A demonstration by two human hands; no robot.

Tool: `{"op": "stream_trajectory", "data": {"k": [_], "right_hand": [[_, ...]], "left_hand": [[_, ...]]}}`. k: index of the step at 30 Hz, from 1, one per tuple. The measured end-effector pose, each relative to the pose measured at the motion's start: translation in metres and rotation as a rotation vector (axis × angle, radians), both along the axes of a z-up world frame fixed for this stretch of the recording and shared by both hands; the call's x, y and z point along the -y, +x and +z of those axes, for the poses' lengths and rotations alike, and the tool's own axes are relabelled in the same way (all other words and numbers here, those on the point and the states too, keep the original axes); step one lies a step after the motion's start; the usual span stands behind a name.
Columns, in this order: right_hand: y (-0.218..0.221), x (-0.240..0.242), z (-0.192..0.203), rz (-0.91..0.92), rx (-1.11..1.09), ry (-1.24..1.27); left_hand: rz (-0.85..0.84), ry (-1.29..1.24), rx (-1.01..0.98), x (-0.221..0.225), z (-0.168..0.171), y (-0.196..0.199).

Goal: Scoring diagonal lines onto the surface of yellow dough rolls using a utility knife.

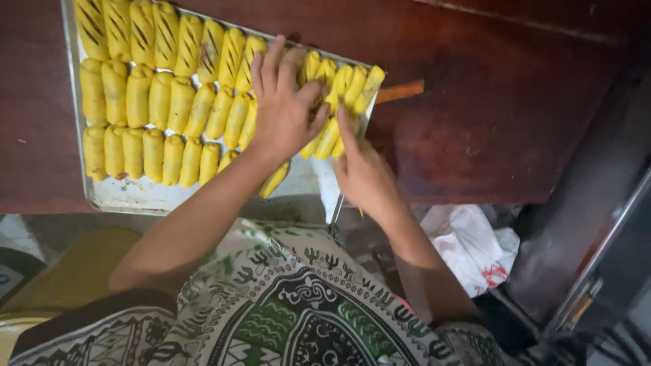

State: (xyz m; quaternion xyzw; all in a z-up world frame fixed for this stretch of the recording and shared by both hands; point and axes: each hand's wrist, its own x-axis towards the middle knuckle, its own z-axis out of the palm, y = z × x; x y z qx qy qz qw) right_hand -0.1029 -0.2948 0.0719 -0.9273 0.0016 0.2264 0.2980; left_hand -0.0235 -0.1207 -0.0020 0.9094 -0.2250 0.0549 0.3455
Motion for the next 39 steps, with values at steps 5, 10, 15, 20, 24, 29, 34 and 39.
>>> {"op": "stream_trajectory", "data": {"k": [5,10,15,20,24,29,34,39], "right_hand": [[0.004,-0.002,-0.001,0.001,-0.016,-0.009],[0.001,-0.004,0.015,0.014,0.082,0.078],[0.005,0.016,0.029,-0.096,-0.106,0.033],[0.021,0.026,0.002,-0.078,0.046,0.029],[-0.003,0.029,0.001,-0.045,-0.019,0.012],[0.002,0.022,0.008,-0.055,-0.029,0.045],[0.001,0.019,0.009,-0.064,0.018,0.047],[-0.009,0.019,0.011,-0.009,0.025,0.045]], "left_hand": [[0.011,-0.011,-0.006,-0.004,-0.001,0.001],[0.018,-0.006,0.015,-0.003,-0.005,-0.001],[-0.013,0.000,-0.010,0.001,0.004,0.003],[-0.084,-0.023,-0.001,0.017,0.004,0.005],[-0.085,-0.003,0.007,0.021,0.001,0.003],[-0.088,-0.020,-0.003,0.017,0.001,0.001],[-0.072,0.008,0.021,0.018,-0.003,0.000],[-0.057,0.000,-0.013,0.014,-0.005,-0.004]]}}
